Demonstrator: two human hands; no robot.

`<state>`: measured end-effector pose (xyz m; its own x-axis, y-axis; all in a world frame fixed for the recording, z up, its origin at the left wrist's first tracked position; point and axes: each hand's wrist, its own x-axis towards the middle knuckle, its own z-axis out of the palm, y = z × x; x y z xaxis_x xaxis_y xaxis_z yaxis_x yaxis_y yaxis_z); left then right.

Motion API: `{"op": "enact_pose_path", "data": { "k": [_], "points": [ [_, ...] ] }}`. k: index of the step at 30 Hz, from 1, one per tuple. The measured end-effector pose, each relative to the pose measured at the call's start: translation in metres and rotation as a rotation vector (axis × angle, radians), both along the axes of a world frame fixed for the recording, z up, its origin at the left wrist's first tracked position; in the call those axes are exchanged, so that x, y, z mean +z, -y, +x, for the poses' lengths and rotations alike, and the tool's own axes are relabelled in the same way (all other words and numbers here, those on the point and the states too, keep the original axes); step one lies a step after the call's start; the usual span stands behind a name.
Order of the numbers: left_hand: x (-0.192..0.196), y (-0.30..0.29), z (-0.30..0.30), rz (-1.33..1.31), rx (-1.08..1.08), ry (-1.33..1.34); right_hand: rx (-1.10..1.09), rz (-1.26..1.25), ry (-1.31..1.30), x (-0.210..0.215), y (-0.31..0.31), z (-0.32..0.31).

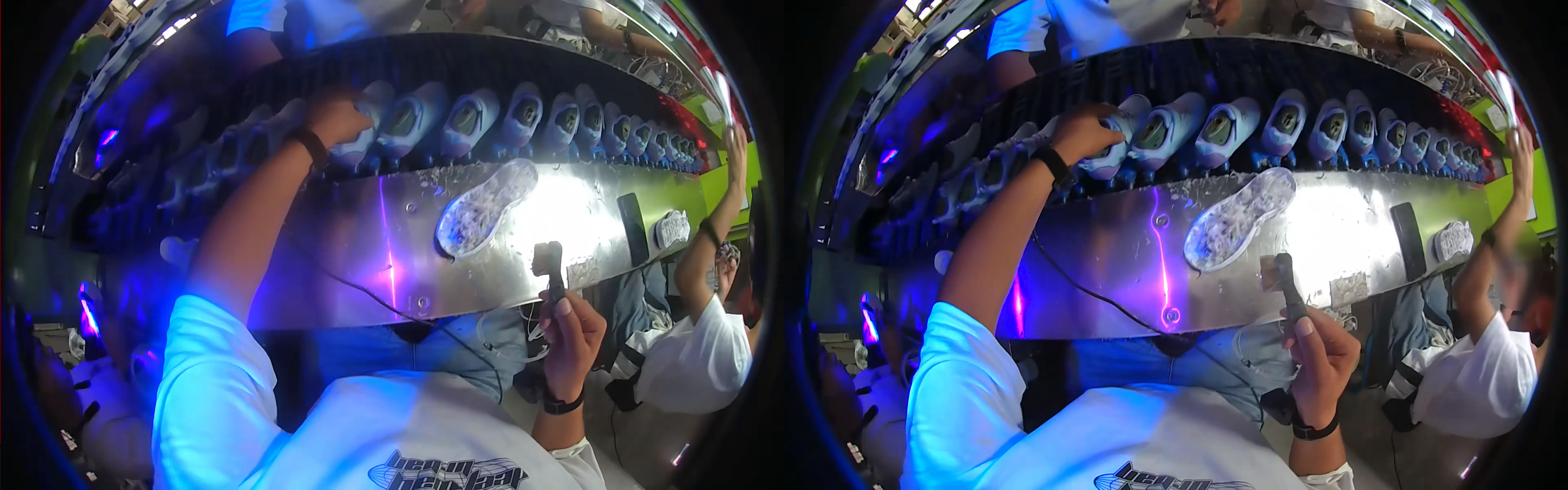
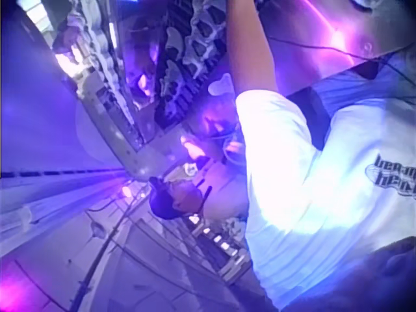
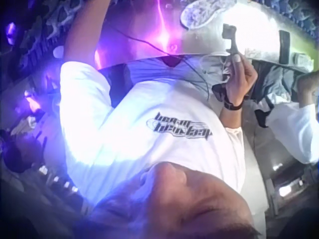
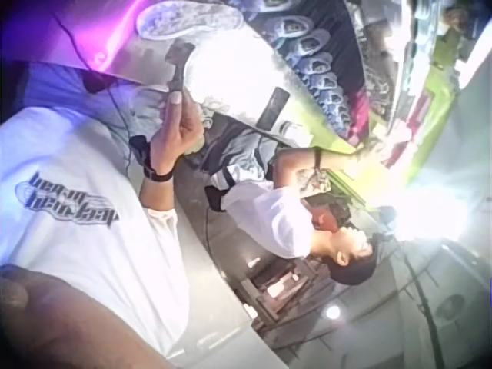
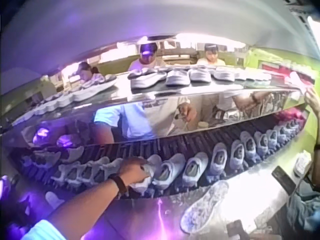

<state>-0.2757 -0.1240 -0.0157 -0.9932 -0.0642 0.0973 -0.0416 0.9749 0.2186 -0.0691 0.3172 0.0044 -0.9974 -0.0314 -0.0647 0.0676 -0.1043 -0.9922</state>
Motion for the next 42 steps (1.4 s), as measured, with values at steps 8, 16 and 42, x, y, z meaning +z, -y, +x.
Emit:
{"op": "enact_pose_path", "data": {
  "k": [8,16,42],
  "points": [
    [0.073,-0.001,0.183,0.435,0.002,-0.128,0.055,0.005,-0.039,0.007,0.0,0.016],
    [0.028,-0.008,0.297,0.076,0.134,0.065,0.13,-0.011,-0.008,0.009,0.008,0.028],
    [0.0,-0.142,0.2,0.258,0.052,-0.013,0.167,0.021,-0.032,0.047,0.056,0.054]
  ]
}}
